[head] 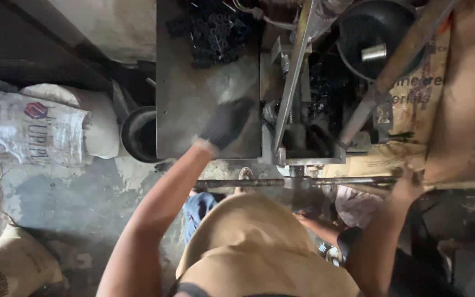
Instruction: The person operates a manual press machine by placing small metal rings into a mold, pulling a lever to activate the press, and removing the formed parts. The person repeats this cycle multiple times, collecting the finished metal pieces on the machine table.
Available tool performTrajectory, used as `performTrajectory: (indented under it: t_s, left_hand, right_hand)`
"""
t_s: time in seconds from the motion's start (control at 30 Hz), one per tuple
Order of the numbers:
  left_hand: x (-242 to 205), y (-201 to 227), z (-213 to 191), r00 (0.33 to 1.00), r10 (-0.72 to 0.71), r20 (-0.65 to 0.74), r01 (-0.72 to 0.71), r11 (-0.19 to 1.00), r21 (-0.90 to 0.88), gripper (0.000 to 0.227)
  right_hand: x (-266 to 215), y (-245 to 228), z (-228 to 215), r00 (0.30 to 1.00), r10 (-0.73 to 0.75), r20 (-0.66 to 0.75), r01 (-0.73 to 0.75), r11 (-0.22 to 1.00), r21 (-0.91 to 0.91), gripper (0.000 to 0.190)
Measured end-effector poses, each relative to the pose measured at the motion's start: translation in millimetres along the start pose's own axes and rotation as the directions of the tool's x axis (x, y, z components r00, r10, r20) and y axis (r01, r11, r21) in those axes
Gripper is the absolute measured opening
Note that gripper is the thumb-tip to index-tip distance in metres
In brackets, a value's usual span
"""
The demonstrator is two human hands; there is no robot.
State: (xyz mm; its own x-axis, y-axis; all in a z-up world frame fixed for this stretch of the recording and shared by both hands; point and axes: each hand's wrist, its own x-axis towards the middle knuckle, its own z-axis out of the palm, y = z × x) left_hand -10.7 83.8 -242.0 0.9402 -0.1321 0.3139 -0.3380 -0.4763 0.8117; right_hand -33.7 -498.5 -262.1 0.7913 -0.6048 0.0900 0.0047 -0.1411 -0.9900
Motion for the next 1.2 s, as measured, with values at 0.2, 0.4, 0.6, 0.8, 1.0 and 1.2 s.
performTrajectory:
  t_s: [0.2, 0.4, 0.6, 0.8, 1.0, 1.2]
  left_hand:
    - [110.9, -76.0, 80.9, 0.980, 0.101, -0.171, 0.012, 0.829, 0.559, 0.041]
    - [22.8, -67.2, 64.8, 0.955, -0.128, 0.268, 0.076, 0.978, 0.196, 0.026]
    - [-126.5, 9.8, -25.2, 0.825, -0.052, 0.563, 0.018, 0.998, 0.066, 0.037]
    - [-157.3, 14.8, -13.3, 0.745, -0.464, 0.479, 0.201, 0.841, 0.502, 0.027]
    - [-176.4, -51.4, 47.9, 0.659, -0.513, 0.549, 0.262, 0.842, 0.472, 0.028]
    - [-156.9, -52.6, 102.6, 0.742, -0.312, 0.593, 0.102, 0.927, 0.361, 0.035]
  right_hand:
    - [-17.7, 2.6, -3.0, 0.829, 0.558, 0.039, -0.531, 0.763, 0.370, 0.018]
    - [-7.1, 14.7, -16.9, 0.792, 0.554, 0.258, -0.580, 0.547, 0.604, 0.030]
    - [-2.9, 9.5, 3.5, 0.758, 0.537, 0.370, -0.586, 0.314, 0.747, 0.045]
    - [-3.3, -7.2, 7.6, 0.770, 0.522, 0.367, -0.585, 0.349, 0.732, 0.045]
    - [2.6, -59.2, -6.1, 0.829, 0.448, 0.334, -0.547, 0.527, 0.651, 0.048]
    - [-99.0, -180.2, 13.6, 0.871, 0.066, 0.487, -0.372, 0.735, 0.566, 0.053]
